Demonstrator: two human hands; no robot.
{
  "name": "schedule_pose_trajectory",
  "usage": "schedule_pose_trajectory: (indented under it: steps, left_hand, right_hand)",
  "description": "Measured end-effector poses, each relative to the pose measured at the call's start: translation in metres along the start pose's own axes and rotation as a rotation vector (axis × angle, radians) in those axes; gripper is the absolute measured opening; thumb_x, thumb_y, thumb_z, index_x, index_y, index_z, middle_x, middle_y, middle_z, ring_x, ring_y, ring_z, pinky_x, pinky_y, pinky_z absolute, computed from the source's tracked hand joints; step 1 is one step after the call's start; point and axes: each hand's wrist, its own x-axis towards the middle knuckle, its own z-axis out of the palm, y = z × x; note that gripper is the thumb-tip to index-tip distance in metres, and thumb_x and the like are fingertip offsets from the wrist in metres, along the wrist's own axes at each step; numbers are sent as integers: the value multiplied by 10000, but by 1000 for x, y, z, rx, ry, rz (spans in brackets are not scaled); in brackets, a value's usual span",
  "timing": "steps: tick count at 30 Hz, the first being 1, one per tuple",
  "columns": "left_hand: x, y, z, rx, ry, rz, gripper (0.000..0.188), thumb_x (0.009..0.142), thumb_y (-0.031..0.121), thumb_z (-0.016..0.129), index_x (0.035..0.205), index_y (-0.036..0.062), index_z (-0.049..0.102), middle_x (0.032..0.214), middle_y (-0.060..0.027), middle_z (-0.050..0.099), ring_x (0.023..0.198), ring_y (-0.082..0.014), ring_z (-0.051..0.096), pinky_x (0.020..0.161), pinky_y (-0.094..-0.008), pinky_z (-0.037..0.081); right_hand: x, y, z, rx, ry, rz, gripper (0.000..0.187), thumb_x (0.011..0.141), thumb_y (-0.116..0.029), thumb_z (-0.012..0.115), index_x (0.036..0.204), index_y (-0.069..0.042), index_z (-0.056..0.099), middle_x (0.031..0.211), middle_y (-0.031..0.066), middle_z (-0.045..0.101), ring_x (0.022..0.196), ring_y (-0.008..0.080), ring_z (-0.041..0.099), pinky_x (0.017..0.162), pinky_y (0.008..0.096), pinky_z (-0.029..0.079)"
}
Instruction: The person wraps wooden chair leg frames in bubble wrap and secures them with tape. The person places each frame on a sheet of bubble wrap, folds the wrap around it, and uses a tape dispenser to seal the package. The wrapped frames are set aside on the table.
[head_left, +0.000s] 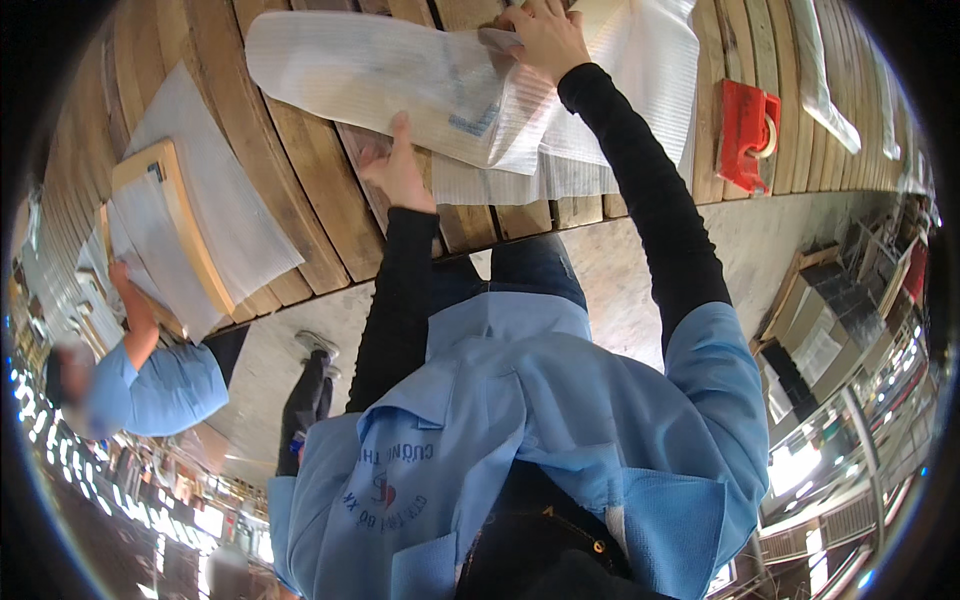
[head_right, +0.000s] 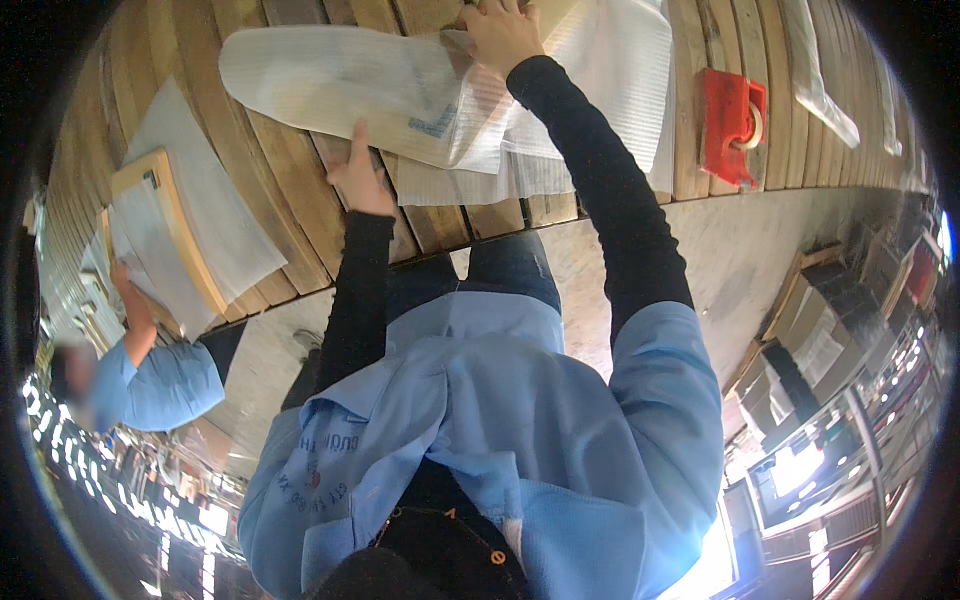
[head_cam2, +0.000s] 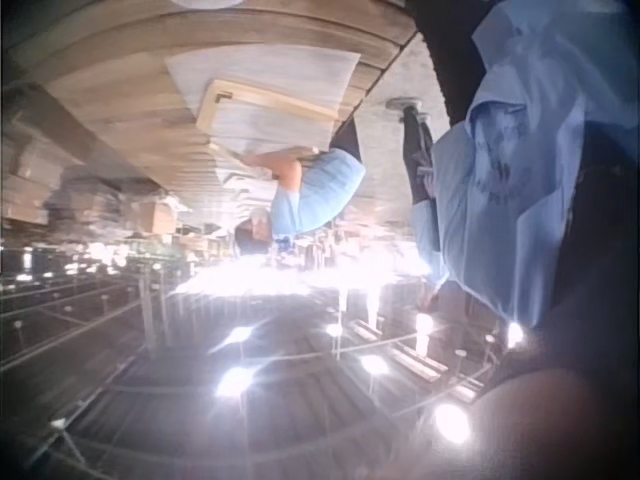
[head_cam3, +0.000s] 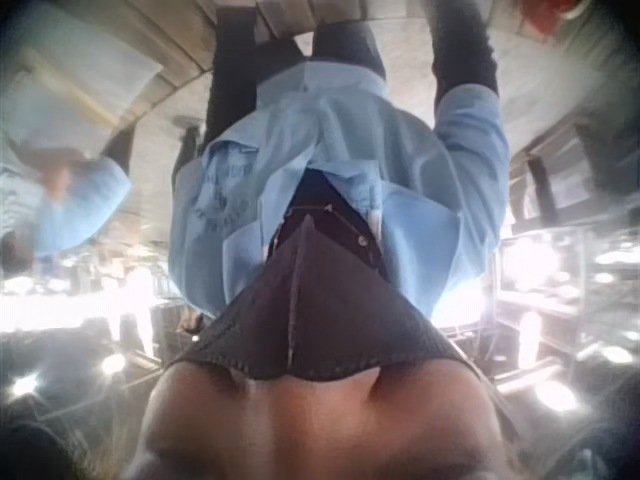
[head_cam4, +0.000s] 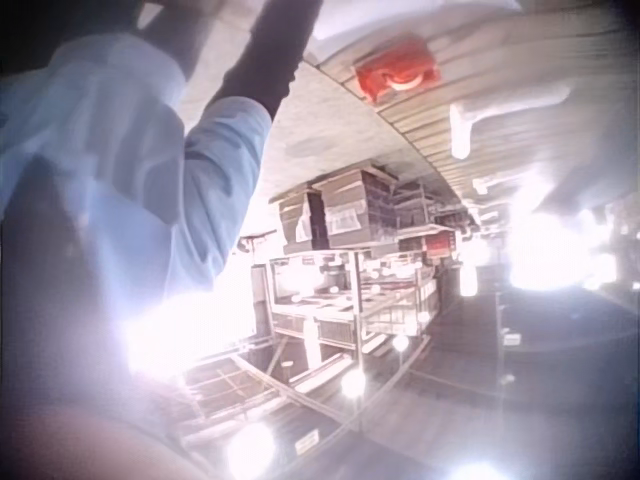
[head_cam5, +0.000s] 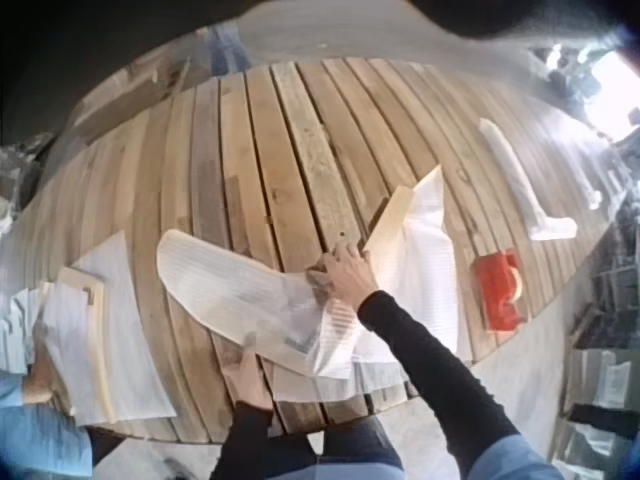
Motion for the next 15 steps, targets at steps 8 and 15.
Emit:
schedule_pose_trajectory:
  steps: [8, 15]
  left_hand:
    - [45, -8, -6, 41, -114, -129, 654, 720, 188, 938, 1209, -86, 601, 1138, -131, 693, 1003, -184, 651, 905, -314, 509]
    - [62, 0, -21, 52, -126, -333, 510, 784, 219, 893, 1148, -51, 661, 1096, -89, 702, 945, -167, 662, 827, -318, 524]
  right_hand:
    - [-69, -118, -31, 528, 69, -174, 630, 798, -380, 762, 1233, 18, 540, 1167, 192, 586, 1107, 371, 552, 966, 480, 427]
    - [-40, -133, -20, 586, -504, 5, 831, 669, -454, 866, 1235, 52, 527, 1175, 231, 617, 1107, 379, 621, 953, 445, 501]
